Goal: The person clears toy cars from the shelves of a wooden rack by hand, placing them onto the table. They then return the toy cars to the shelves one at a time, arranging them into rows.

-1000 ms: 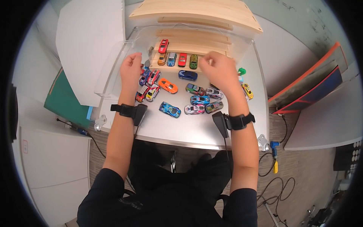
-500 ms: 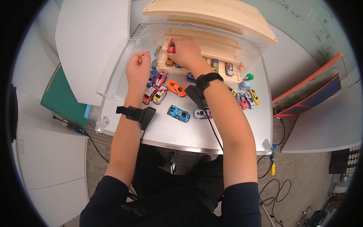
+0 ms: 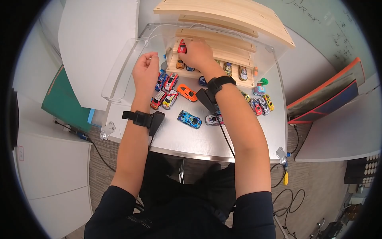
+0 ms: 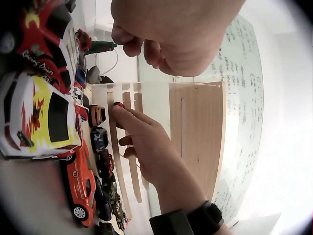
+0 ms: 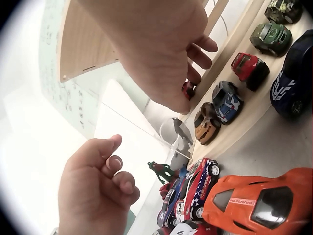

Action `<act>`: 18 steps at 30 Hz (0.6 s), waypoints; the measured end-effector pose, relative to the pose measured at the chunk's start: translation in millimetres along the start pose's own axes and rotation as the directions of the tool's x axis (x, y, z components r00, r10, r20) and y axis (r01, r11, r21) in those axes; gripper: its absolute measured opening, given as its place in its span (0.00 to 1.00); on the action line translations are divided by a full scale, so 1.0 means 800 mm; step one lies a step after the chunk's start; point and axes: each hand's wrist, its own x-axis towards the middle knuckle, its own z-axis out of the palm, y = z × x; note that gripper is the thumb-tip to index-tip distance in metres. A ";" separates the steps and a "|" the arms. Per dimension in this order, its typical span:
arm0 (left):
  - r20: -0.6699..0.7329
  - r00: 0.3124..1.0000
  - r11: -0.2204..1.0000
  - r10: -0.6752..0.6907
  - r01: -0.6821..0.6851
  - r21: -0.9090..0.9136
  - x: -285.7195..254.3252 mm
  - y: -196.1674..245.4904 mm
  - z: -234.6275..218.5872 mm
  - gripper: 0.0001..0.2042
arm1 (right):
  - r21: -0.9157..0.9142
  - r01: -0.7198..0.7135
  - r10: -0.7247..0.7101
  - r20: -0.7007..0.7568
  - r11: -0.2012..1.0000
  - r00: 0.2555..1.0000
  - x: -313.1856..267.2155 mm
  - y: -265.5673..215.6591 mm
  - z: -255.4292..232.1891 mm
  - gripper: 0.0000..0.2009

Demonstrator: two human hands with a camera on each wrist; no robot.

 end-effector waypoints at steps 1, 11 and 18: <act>0.002 1.000 1.000 0.000 0.000 0.000 0.000 0.000 0.000 0.09 | -0.001 -0.002 0.002 0.007 1.000 1.000 0.001 0.001 0.000 0.26; -0.017 1.000 1.000 -0.011 0.011 0.024 0.003 0.000 -0.003 0.10 | 0.046 -0.034 0.031 0.070 0.998 0.997 -0.003 -0.003 -0.012 0.27; 0.004 1.000 0.996 0.019 -0.019 0.093 0.007 -0.004 -0.002 0.09 | 0.039 -0.011 0.010 0.023 0.999 1.000 -0.015 0.001 -0.033 0.33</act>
